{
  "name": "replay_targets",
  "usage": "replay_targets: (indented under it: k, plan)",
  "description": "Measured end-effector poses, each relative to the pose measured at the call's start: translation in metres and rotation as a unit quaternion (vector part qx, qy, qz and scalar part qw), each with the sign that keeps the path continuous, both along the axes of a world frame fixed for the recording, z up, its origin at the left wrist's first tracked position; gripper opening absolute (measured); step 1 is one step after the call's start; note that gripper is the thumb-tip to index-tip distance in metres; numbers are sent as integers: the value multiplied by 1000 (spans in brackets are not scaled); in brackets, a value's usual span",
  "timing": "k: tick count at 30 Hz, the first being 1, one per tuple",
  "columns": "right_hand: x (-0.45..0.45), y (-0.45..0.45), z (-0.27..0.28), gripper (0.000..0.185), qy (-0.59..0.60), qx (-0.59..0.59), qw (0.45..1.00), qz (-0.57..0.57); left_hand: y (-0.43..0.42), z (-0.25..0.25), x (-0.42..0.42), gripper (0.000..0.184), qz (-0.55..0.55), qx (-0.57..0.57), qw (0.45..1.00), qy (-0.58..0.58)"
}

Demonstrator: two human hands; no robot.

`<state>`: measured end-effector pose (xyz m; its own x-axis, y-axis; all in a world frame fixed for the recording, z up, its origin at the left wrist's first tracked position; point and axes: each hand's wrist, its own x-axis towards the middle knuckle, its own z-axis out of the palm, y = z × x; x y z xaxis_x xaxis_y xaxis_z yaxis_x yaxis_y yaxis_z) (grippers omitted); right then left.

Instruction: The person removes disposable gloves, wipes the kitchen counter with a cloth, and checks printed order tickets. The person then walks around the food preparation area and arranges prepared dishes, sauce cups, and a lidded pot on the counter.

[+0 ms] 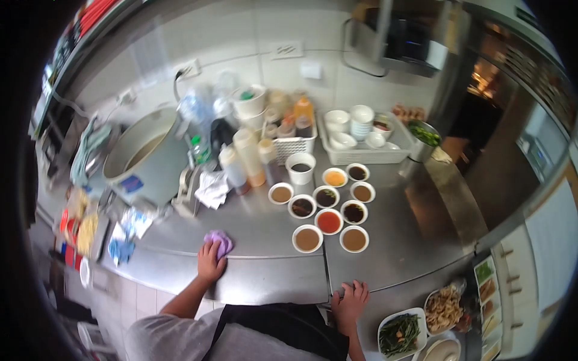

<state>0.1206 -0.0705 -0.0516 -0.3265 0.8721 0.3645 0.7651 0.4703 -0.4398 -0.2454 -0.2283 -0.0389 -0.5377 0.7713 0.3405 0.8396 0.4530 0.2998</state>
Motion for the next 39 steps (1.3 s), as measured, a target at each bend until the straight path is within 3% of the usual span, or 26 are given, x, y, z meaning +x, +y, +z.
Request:
replay_targets:
  k: [14, 32, 39]
  plan:
    - [1, 3, 1, 31, 0, 2, 1000, -29, 2, -19, -12, 55, -42, 7, 999, 20]
    - [-4, 8, 0, 26, -12, 7, 1000, -26, 5, 0, 0, 55, 5, -16, 1000, 12]
    - [-6, 6, -2, 25, -11, 2, 999, -46, 66, -23, -36, 47, -7, 28, 1000, -9]
